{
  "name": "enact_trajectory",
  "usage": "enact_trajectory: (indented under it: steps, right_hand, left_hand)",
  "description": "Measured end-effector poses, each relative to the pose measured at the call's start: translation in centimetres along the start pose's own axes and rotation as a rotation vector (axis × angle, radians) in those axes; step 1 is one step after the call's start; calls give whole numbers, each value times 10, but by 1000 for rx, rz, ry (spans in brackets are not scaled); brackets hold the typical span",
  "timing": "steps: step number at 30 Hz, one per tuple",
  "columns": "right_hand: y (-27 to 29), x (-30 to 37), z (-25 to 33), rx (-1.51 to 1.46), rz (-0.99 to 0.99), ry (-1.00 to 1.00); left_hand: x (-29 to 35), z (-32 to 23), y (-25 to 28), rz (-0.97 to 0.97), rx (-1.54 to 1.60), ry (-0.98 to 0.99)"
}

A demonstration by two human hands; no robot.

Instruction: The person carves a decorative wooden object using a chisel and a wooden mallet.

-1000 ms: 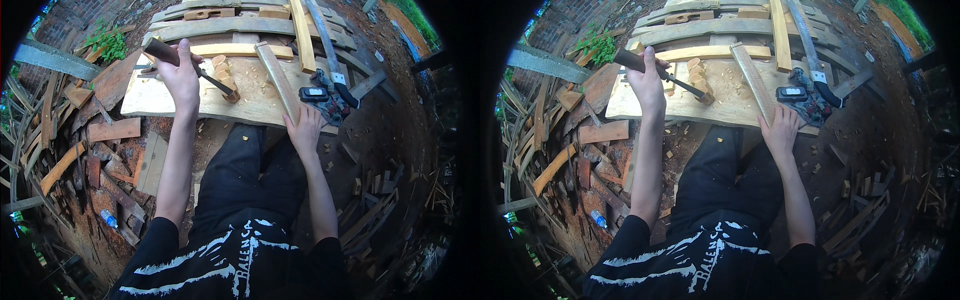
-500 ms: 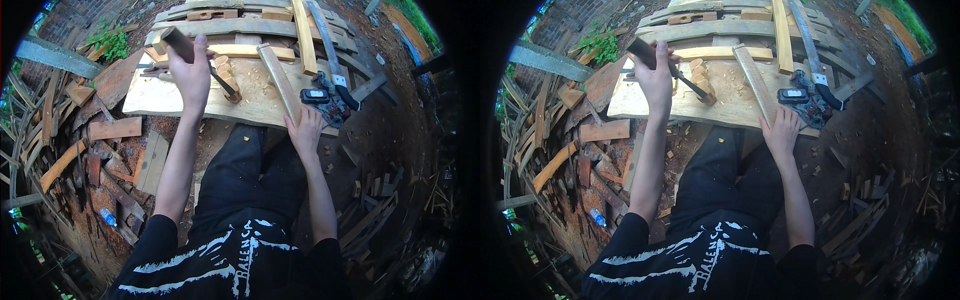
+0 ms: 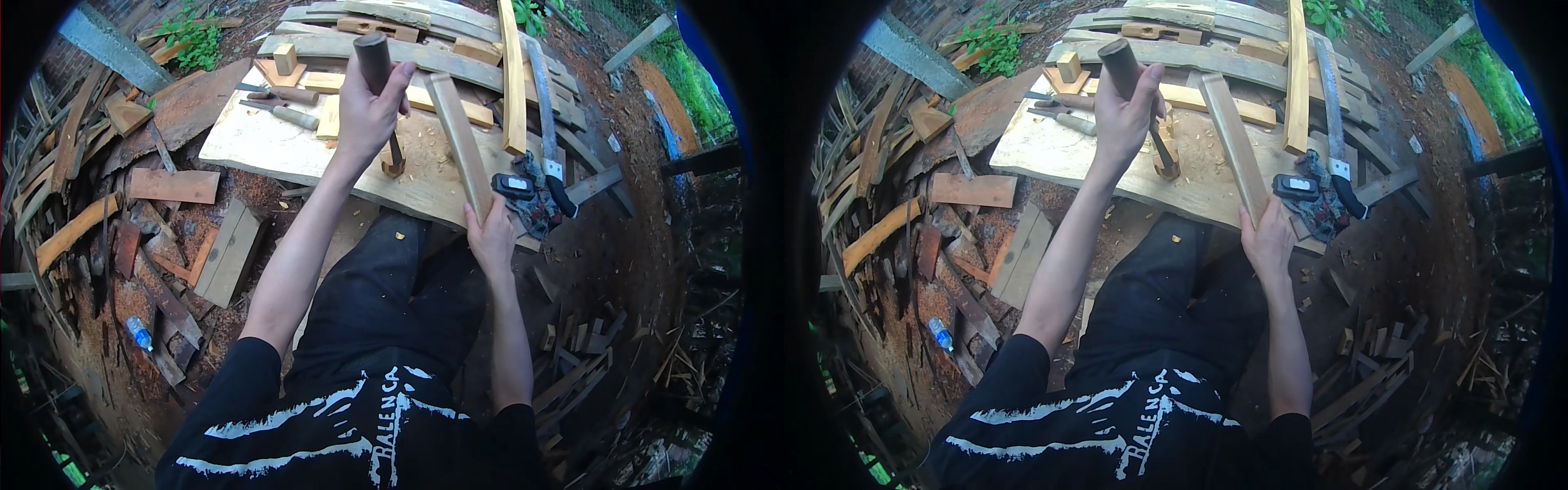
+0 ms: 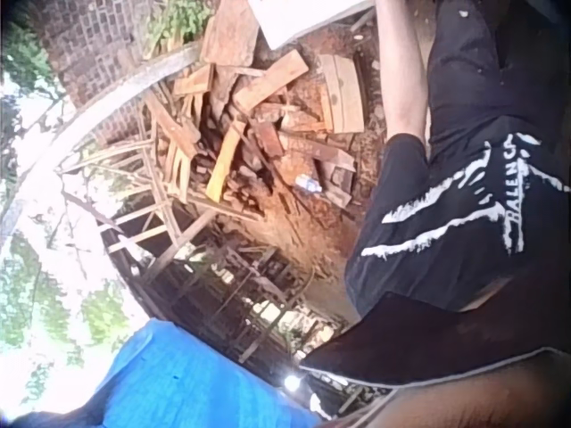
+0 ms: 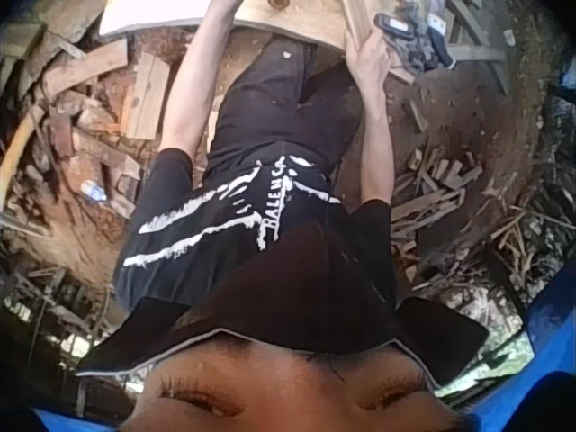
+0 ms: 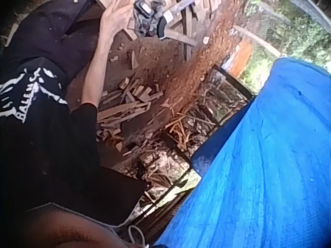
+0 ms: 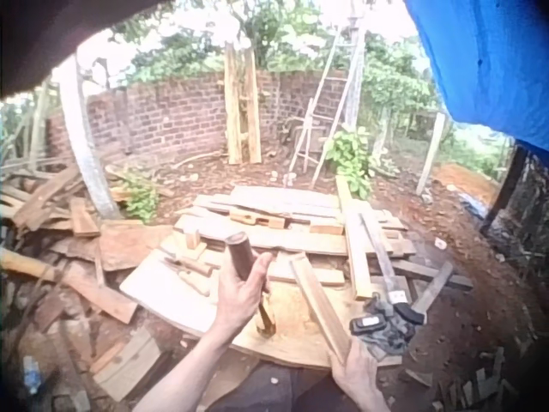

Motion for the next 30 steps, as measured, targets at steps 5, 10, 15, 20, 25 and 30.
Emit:
enact_trajectory:
  steps: [5,10,15,20,25,30]
  right_hand:
    - [74,-43,38,-243,-87,23]
    - [158,-80,79,-387,-163,62]
    - [182,-83,89,-346,-268,223]
    - [179,-68,96,-383,-196,150]
    - [176,-61,96,-412,-136,132]
    - [171,-60,91,-409,-98,92]
  left_hand:
    - [4,3,-2,1,9,14]
    - [7,1,-1,-6,-2,-16]
    - [4,6,8,-40,34,24]
    - [4,4,10,-58,63,19]
    - [4,2,7,-84,21,-8]
    - [1,0,9,-105,38,-20]
Point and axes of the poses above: each hand's wrist, its own x-axis away from the middle knuckle, its own y-axis out of the back of the hand, z = x × y, the point moved 3 cm from there along -x, towards the middle knuckle, and after that the axes turned 10 degrees about y, right-handed, at the moved point
